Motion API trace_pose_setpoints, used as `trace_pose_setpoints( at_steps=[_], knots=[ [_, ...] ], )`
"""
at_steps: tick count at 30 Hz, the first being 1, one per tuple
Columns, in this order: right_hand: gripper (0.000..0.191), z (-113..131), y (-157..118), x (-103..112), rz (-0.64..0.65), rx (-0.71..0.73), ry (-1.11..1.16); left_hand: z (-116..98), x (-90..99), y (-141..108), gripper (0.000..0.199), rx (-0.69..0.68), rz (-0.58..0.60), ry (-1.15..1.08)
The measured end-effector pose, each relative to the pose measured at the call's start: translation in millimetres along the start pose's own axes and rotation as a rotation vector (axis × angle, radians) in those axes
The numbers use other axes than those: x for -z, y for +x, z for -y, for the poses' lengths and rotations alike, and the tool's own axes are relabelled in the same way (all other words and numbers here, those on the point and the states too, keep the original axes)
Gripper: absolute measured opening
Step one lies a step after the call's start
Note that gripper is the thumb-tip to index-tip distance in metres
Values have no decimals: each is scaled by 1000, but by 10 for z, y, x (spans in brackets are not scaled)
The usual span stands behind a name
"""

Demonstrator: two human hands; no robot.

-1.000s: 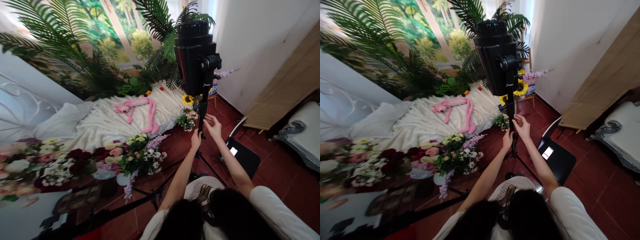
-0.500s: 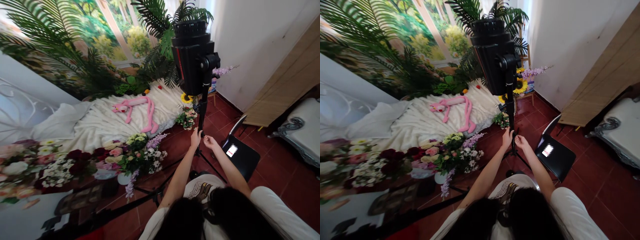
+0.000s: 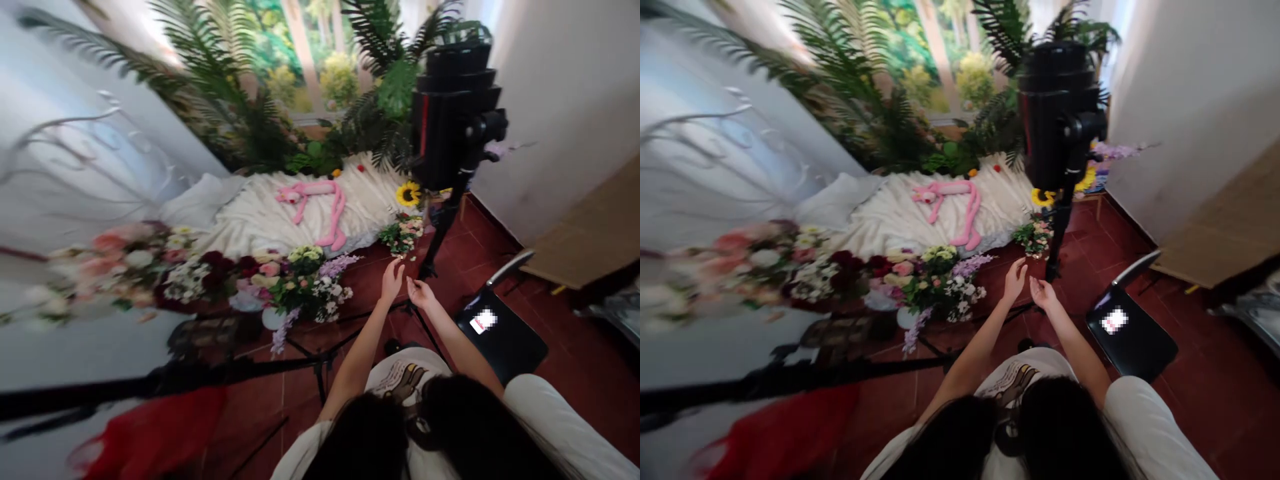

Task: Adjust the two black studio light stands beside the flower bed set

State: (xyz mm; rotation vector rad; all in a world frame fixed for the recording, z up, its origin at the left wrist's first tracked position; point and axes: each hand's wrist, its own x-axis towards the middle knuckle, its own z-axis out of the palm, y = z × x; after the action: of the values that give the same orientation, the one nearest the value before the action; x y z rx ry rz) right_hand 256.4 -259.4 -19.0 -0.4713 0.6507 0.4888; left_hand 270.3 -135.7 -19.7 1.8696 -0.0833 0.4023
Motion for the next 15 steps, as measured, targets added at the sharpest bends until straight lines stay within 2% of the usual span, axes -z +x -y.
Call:
trace_pose_setpoints(
  at_steps=[2, 5, 8, 10, 12, 15],
  knots=[
    [23, -185, 114, -243, -30, -75, -15, 128, 361, -77, 38, 62, -148, 55],
    [20, -624, 294, -681, 66, -208, -208, 297, 992, -258, 38, 167, -377, 150],
    [18, -1247, 387, -1068, 172, -363, -407, 387, 1643, -563, 37, 253, -609, 232],
    [19, -1700, 367, -1247, 205, -467, -496, 395, 2024, -832, 37, 298, -757, 286],
    [20, -2119, 296, -1358, 238, -566, -575, 372, 2325, -1120, 36, 341, -881, 337],
    [18, -2611, 166, -1468, 344, -673, -716, 298, 2604, -1517, 35, 402, -1020, 394]
  ],
)
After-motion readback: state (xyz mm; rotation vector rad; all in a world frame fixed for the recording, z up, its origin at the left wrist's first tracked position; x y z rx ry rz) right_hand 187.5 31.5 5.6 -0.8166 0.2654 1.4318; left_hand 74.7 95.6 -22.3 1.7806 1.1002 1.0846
